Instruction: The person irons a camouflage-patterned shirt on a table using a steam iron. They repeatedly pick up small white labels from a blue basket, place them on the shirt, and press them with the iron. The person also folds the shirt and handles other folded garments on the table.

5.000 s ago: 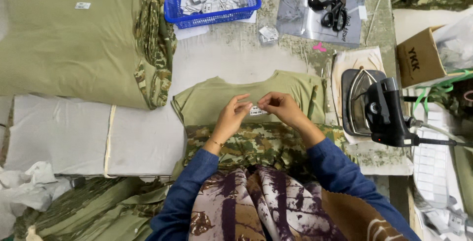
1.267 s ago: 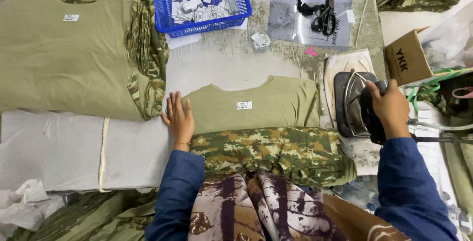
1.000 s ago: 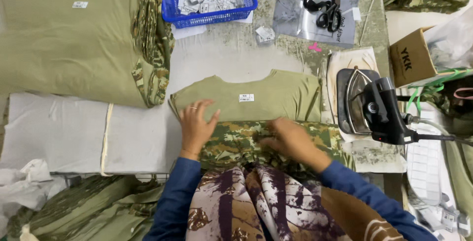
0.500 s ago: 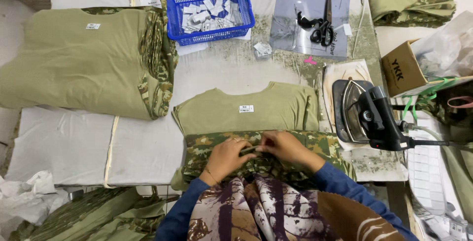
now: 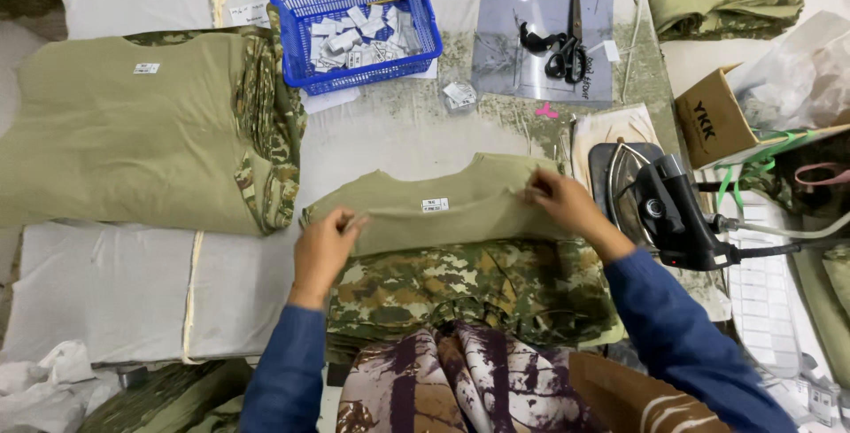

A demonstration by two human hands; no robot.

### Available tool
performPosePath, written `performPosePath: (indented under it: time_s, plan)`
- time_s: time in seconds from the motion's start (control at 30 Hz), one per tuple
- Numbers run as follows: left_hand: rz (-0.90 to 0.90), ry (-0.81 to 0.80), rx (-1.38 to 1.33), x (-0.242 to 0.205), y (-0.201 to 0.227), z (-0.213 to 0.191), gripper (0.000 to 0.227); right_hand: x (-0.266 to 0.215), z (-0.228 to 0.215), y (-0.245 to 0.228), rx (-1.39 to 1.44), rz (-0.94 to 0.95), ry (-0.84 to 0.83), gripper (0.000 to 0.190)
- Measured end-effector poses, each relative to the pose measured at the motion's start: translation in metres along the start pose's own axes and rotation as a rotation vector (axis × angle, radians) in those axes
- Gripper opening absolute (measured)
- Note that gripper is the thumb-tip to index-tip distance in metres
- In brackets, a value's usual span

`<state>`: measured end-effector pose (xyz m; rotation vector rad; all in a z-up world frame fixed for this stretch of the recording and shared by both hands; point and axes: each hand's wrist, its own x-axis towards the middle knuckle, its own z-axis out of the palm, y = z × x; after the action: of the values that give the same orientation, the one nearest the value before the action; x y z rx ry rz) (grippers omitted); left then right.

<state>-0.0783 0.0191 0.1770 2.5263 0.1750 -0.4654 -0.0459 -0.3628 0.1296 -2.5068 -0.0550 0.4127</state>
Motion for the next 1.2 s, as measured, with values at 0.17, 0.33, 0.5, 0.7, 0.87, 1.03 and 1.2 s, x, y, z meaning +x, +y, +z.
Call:
performPosePath:
  time_s: [0.17,0.33,0.5,0.7,0.87,1.03,1.2]
  plan:
    - [0.095,0.089,0.077,0.107,-0.052,0.073,0.032,0.075,0.056,0.036,-0.136,0.06,0.094,0.028]
    - [0.329,0.362,0.267,0.12,-0.076,0.093,0.026,0.079,0.083,0.063,-0.556,-0.217,0.279,0.012]
    - [0.306,0.395,0.362,0.13,-0.083,0.087,0.024,0.095,0.09,0.065,-0.705,-0.326,0.558,0.013]
    - [0.394,-0.022,0.262,0.064,0.013,0.079,0.052,0.034,0.066,-0.025,-0.334,-0.012,0.108,0.063]
    - [0.101,-0.254,0.376,0.05,0.014,0.068,0.063,-0.006,0.047,-0.068,-0.353,0.113,-0.222,0.071]
    - [-0.056,0.516,0.498,0.077,-0.007,0.09,0.07,0.092,0.036,-0.011,-0.37,0.178,0.257,0.078]
    - [0.13,0.093,0.287,0.057,-0.014,0.122,0.072,0.198,0.029,-0.025,-0.33,-0.402,0.686,0.014]
